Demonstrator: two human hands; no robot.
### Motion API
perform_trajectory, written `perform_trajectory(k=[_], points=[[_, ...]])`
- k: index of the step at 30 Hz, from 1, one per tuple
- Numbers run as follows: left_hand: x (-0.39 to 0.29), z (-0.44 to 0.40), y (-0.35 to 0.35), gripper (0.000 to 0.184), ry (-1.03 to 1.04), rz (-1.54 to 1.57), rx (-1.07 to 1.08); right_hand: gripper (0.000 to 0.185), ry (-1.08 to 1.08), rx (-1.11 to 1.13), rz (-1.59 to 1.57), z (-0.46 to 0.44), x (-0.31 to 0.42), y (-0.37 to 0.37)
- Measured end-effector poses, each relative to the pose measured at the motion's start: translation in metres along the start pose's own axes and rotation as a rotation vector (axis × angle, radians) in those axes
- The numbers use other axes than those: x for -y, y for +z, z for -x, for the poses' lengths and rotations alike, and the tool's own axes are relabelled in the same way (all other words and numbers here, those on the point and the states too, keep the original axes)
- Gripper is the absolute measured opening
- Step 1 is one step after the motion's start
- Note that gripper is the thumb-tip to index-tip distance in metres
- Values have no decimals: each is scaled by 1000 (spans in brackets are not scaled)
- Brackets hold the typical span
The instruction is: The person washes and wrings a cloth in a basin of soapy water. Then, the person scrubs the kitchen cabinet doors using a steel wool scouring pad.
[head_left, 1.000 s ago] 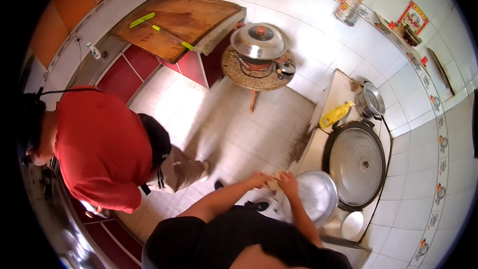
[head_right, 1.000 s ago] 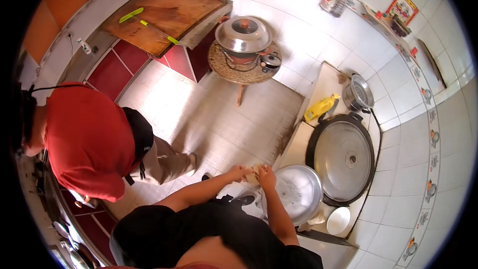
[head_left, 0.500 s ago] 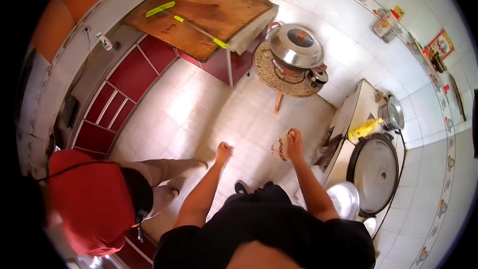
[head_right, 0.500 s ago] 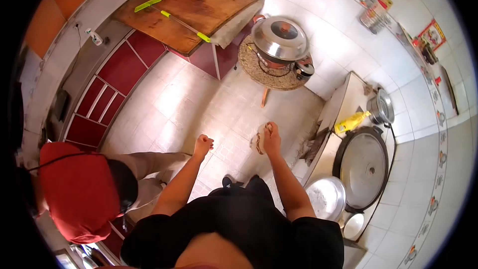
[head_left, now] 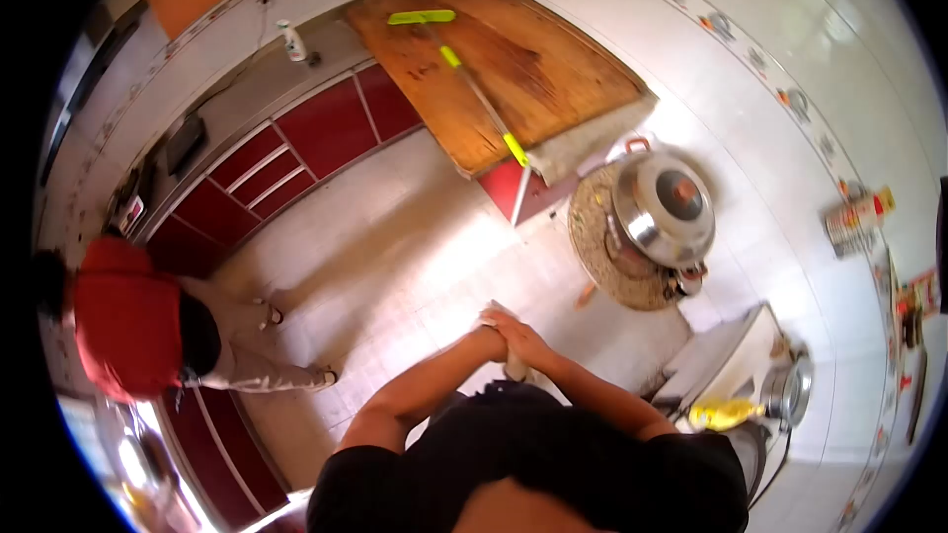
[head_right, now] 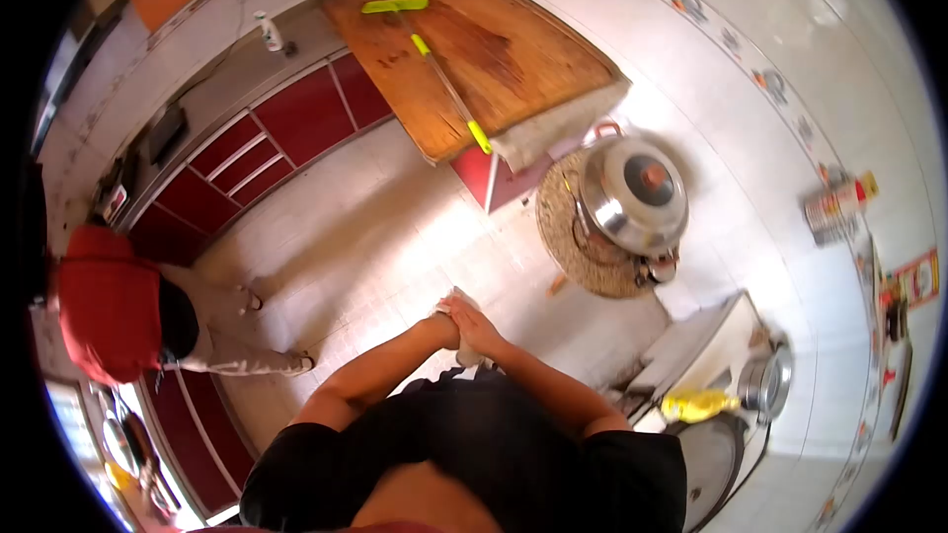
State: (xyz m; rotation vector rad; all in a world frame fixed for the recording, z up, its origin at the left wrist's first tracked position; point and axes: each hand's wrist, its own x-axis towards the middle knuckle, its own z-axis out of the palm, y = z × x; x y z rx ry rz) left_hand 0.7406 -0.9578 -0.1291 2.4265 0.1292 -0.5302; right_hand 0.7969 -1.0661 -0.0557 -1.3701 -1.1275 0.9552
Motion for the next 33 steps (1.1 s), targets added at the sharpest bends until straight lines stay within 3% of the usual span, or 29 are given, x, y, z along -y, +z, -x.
perform_trajectory(k=[5, 9, 12, 15, 16, 17, 19, 20, 23, 24, 27, 28, 32, 33], points=[[-8, 26, -67, 23, -73, -103, -7, 41, 446, 156, -357, -71, 15, -19], [0, 68, -126, 23, -139, -224, -26, 53, 771, 330, -437, -131, 23, -10], [37, 92, -155, 23, -248, -141, -87, 65, 763, 381, -644, -175, 21, 12], [107, 105, -150, 22, -395, 101, -163, 68, 728, 563, -456, -222, 89, 22], [112, 109, -176, 25, -459, 224, -128, 68, 829, 630, -389, -246, 70, 24], [98, 140, -222, 24, -403, 187, -98, 55, 820, 608, -393, -269, 55, 30], [138, 147, -253, 25, -279, 199, -102, 40, 913, 474, -542, -310, 57, 41], [157, 160, -262, 28, -211, 278, -259, 35, 895, 360, -608, -325, 57, 48], [214, 186, -270, 39, -206, 459, -830, 37, 809, 396, -750, -380, 54, 63], [218, 197, -278, 56, -357, 395, -918, 39, 814, 371, -715, -396, 49, 67], [241, 201, -266, 74, -401, 995, -976, 43, 807, 416, -714, -428, 69, 92], [247, 205, -266, 82, -320, 1237, -943, 44, 811, 408, -709, -437, 86, 109], [252, 222, -250, 43, -554, 1263, -1321, 41, 787, 645, -533, -484, 81, 156], [255, 222, -243, 42, -564, 1316, -1407, 38, 759, 709, -489, -492, 82, 166]])
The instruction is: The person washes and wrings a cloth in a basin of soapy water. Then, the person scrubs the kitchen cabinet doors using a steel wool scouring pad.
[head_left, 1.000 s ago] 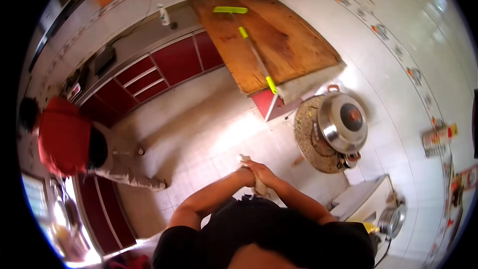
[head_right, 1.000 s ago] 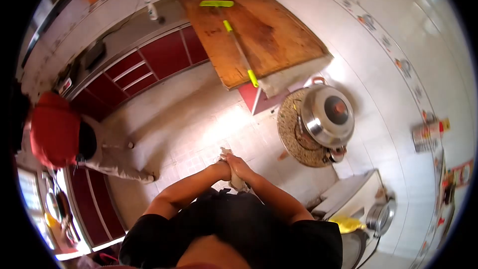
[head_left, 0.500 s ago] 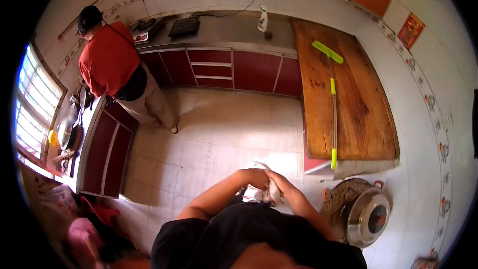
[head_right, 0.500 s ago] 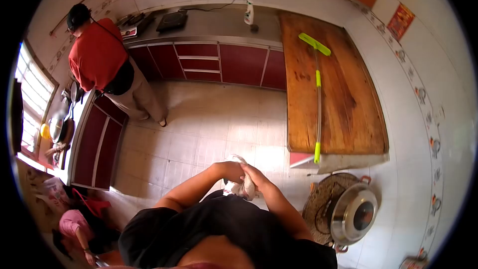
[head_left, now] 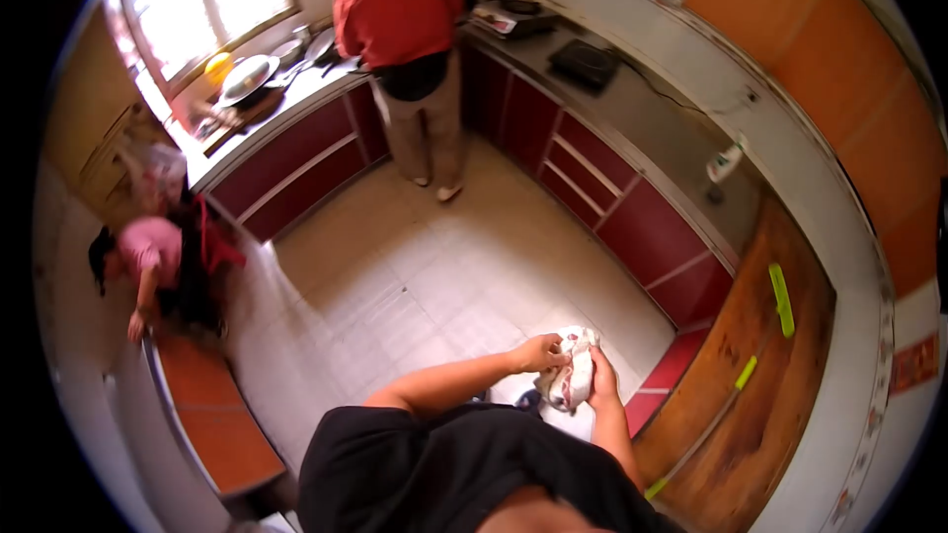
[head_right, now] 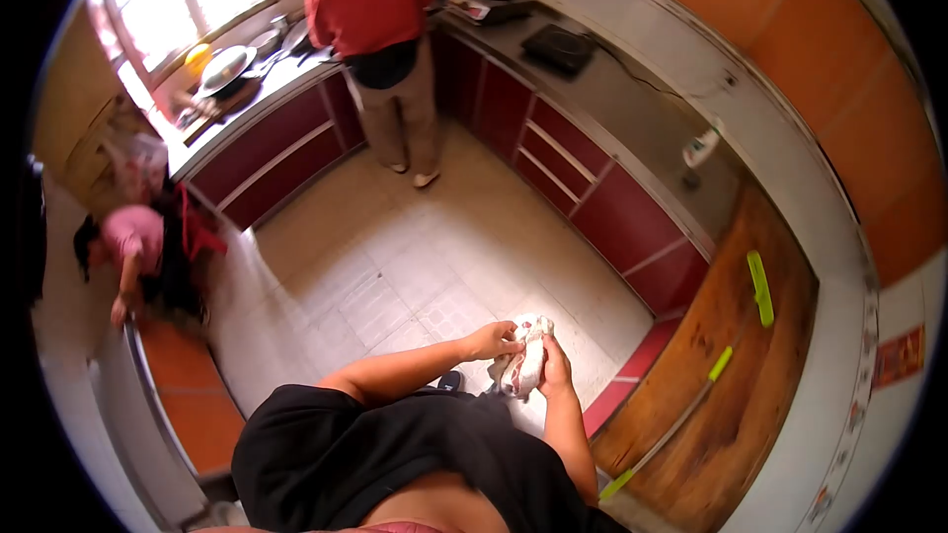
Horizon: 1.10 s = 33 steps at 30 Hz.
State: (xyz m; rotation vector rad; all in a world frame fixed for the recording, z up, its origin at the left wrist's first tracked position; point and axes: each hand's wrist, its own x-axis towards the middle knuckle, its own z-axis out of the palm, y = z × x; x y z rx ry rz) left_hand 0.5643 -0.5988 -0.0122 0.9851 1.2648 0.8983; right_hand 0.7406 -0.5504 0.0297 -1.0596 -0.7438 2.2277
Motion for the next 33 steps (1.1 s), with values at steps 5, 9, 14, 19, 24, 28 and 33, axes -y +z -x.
perform_trajectory(k=[5, 9, 14, 19, 24, 28, 33], points=[[22, -13, -43, 29, -54, 214, -288, 26, -138, 104, 506, -74, 24, 4], [17, -27, -76, 30, -64, 473, -328, 18, -165, 220, 786, -144, 61, -25], [-43, -34, -67, 44, -73, -36, -171, 16, -288, 301, 855, -182, 106, -21], [-46, -104, -49, 46, -19, 651, -5, 46, -410, -292, 1132, -222, 79, -108], [-90, -160, -8, 47, -51, 953, 416, 60, 383, 495, -408, -136, 126, -69], [-53, -196, 4, 44, -294, 1006, 455, 42, 193, 43, -302, -148, 115, -72], [-36, -250, -19, 49, -396, 397, 421, 38, -269, -322, -132, -167, 102, -118]])
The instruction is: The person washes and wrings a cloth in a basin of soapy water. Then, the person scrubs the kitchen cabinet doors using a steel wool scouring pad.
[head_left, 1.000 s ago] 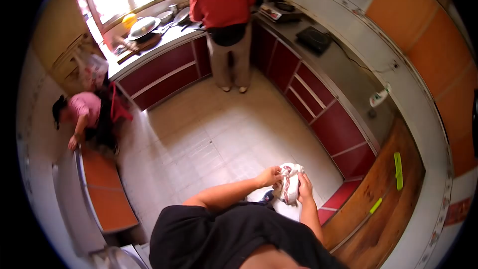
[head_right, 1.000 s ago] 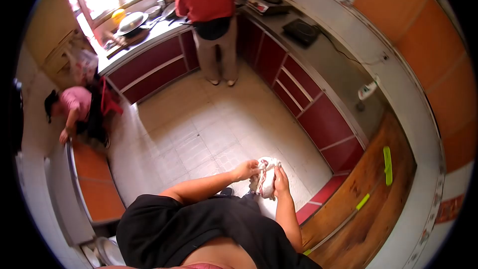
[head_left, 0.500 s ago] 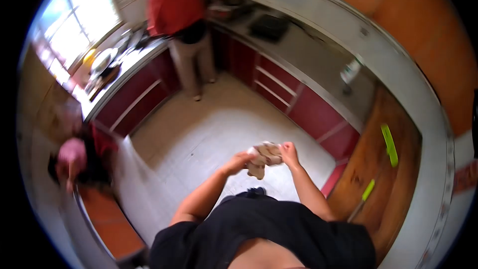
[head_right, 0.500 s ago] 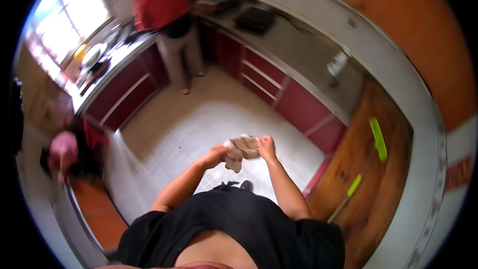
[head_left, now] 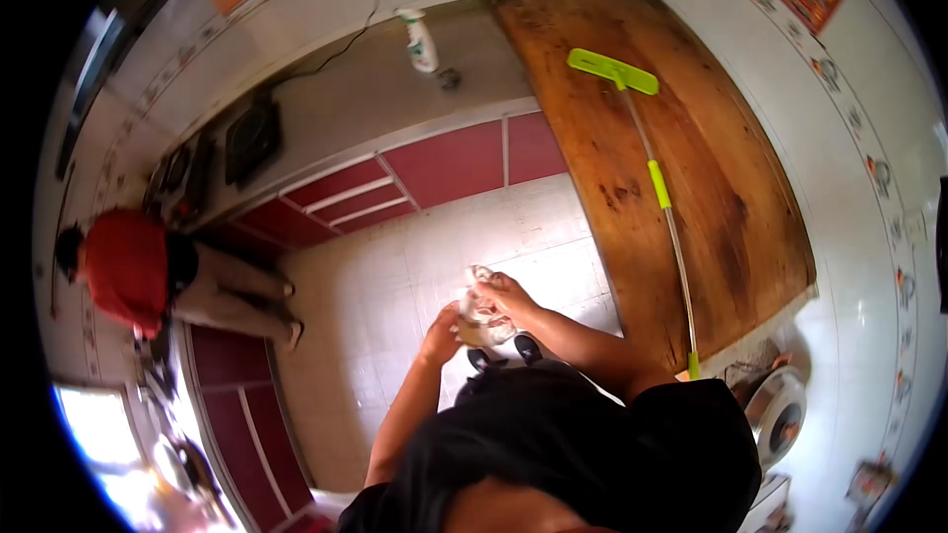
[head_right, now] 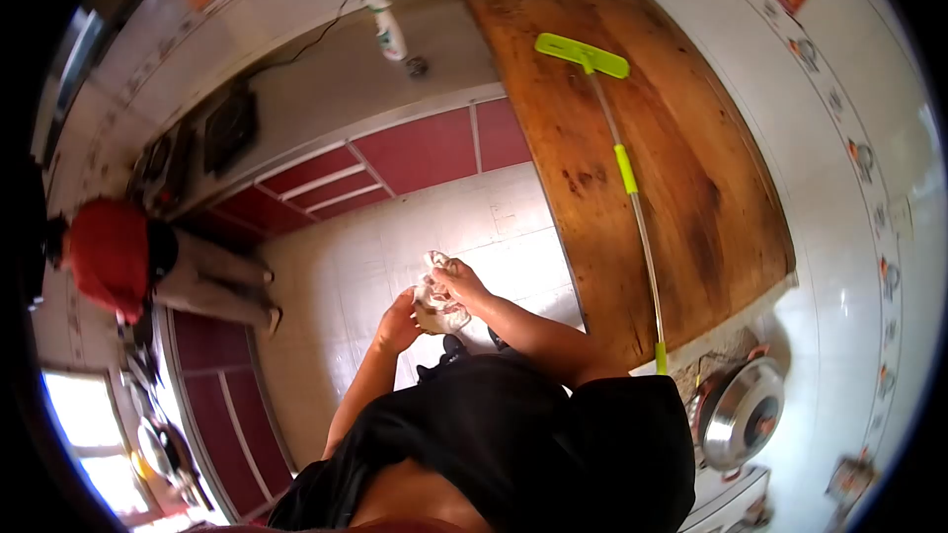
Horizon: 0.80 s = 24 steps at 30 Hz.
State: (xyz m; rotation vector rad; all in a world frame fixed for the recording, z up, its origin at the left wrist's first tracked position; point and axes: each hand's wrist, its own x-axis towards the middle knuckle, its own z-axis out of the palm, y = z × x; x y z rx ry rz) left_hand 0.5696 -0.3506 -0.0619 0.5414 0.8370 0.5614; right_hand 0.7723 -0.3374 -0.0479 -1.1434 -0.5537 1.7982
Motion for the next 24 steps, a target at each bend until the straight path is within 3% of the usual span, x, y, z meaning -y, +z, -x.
perform_trajectory(k=[1, 3, 4, 5, 7, 8, 11, 12, 13, 14, 15, 17, 20, 22, 23, 24], points=[[-10, -8, 15, 52, -112, 62, -179, 44, -32, -70, 65, 1, 6, -3], [-17, -40, 19, 50, -223, 77, -39, 56, -7, 22, 75, 23, 32, 5], [-20, -54, 42, 43, -99, 104, 136, 61, -128, 28, 212, 25, 31, 6], [-28, -61, 58, 37, -11, 129, 172, 66, -249, 16, 348, 28, 31, 7], [-44, -75, 79, 29, 36, 123, 234, 64, -353, 11, 320, 23, 46, -18], [-39, -93, 75, 27, 52, 120, 286, 64, -357, -94, 326, 28, 51, -35], [-46, -120, 97, 28, -6, 161, 190, 67, -239, -342, 406, 51, 93, -83], [-48, -129, 102, 27, -1, 182, 232, 65, -303, -277, 489, 47, 94, -105], [-55, -135, 116, 28, -31, 155, 117, 64, -367, -208, 567, 44, 107, -104], [-60, -141, 128, 27, -10, 45, 80, 68, -237, -202, 512, 47, 117, -102], [-65, -148, 140, 27, 11, -67, 41, 67, -310, -265, 661, 25, 100, -113], [-66, -191, 138, 24, -93, 74, 266, 53, -229, -35, 397, 11, 112, -103], [-120, -198, 164, 22, 44, -80, 160, 36, -221, -62, -132, -22, 141, -110], [-127, -220, 141, 22, 183, -323, 66, 37, -220, -106, -115, -47, 156, -122], [-130, -234, 131, 22, 203, -243, -1, 36, -215, -156, -136, -57, 168, -119], [-142, -235, 130, 24, 216, -234, -56, 31, -427, -124, -101, -87, 160, -134]])
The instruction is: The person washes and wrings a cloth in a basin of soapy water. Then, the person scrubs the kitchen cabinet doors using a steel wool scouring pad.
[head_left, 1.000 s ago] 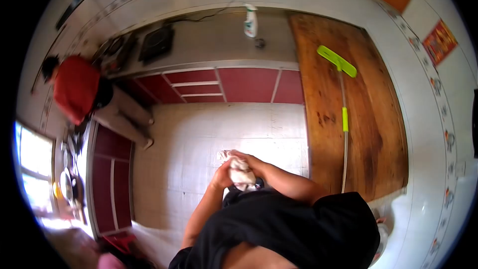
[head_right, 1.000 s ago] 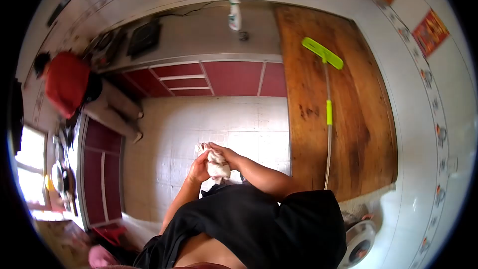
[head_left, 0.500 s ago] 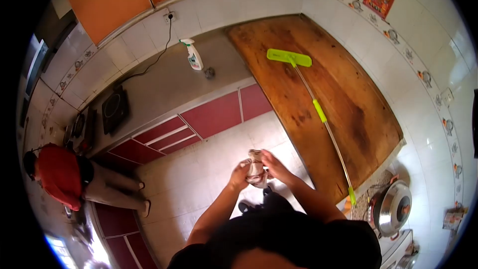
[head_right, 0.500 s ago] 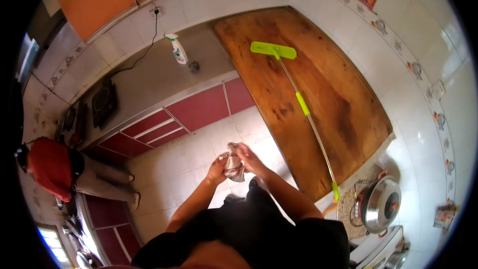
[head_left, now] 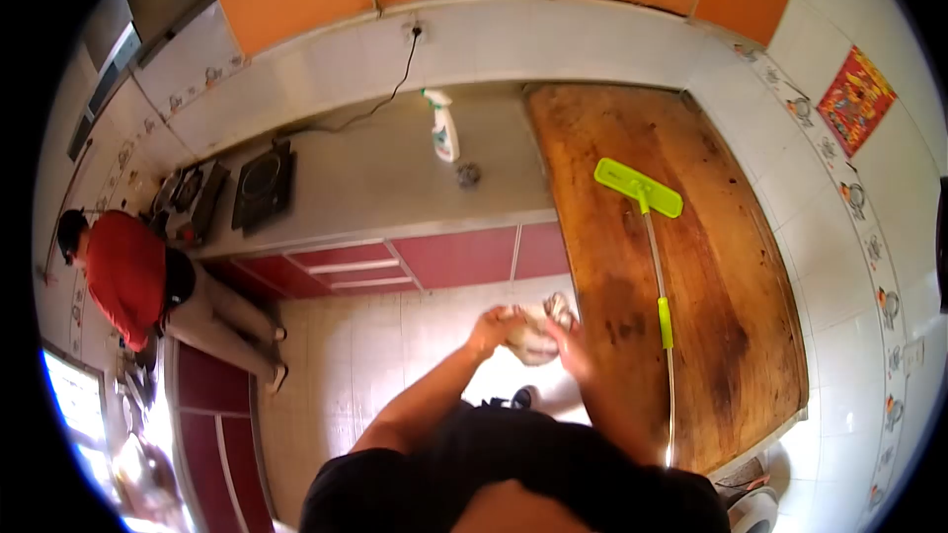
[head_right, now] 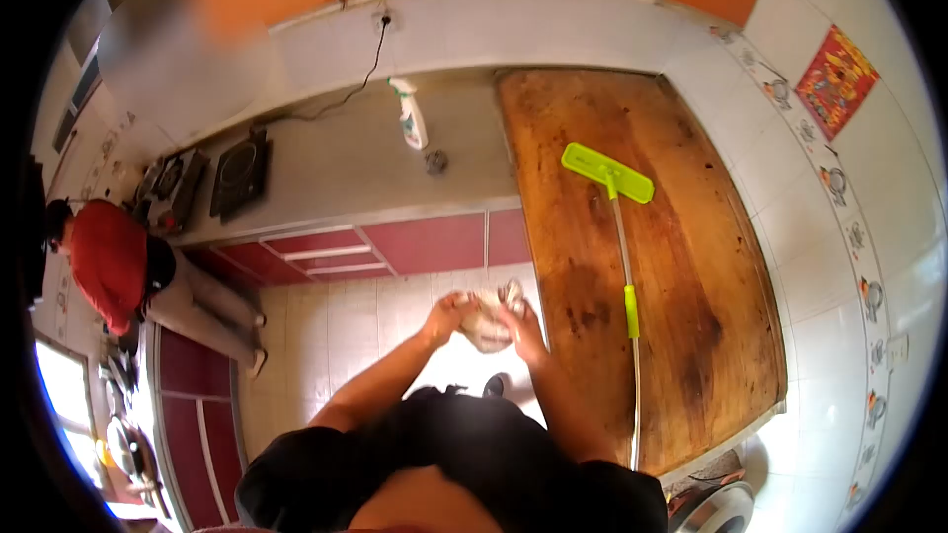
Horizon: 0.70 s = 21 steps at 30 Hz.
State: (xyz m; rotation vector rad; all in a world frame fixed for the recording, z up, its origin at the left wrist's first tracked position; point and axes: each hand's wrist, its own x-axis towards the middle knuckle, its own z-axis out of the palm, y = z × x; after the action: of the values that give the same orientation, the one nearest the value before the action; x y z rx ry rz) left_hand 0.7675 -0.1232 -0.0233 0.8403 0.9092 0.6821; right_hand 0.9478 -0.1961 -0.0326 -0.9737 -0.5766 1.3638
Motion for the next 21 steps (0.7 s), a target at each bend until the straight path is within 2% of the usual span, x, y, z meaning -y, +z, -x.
perform_trajectory(k=[1, 2, 4, 5, 7, 8, 9, 10, 11, 14, 18, 20, 21], points=[[-11, -2, -4, 26, 2, 5, -57, 25, 69, -35, -67, -8, 19, 15], [-14, -8, -12, 27, 39, -34, -94, 27, 23, -35, 53, -25, 25, 20], [-19, -27, -29, 30, 141, -23, -166, 32, 162, -22, 113, -57, 30, 30], [-23, -37, -43, 29, 123, -12, -181, 35, 226, -2, 148, -77, 29, 37], [-43, -56, -64, 27, 21, 230, -227, 43, 185, 68, 204, -113, 19, 56], [-57, -65, -81, 30, 38, 339, -155, 65, 218, 158, 158, -134, 14, 66], [-71, -74, -102, 33, 54, 448, -83, 71, 397, 196, 320, -160, 19, 75], [-82, -81, -120, 37, 77, 555, -6, 71, 364, 249, 505, -186, 22, 88], [-93, -85, -134, 37, 89, 576, -28, 71, 320, 305, 690, -209, 21, 100], [-129, -123, -196, 37, 162, 552, -122, 67, -203, 243, 1282, -305, -7, 120], [-176, -176, -288, 29, 276, 379, -246, 63, -569, 133, 1605, -424, -25, 159], [-192, -201, -325, 29, 336, 254, -282, 63, -409, 55, 1748, -457, -38, 174], [-203, -208, -339, 32, 272, 27, -353, 63, -315, 17, 1813, -468, -48, 178]])
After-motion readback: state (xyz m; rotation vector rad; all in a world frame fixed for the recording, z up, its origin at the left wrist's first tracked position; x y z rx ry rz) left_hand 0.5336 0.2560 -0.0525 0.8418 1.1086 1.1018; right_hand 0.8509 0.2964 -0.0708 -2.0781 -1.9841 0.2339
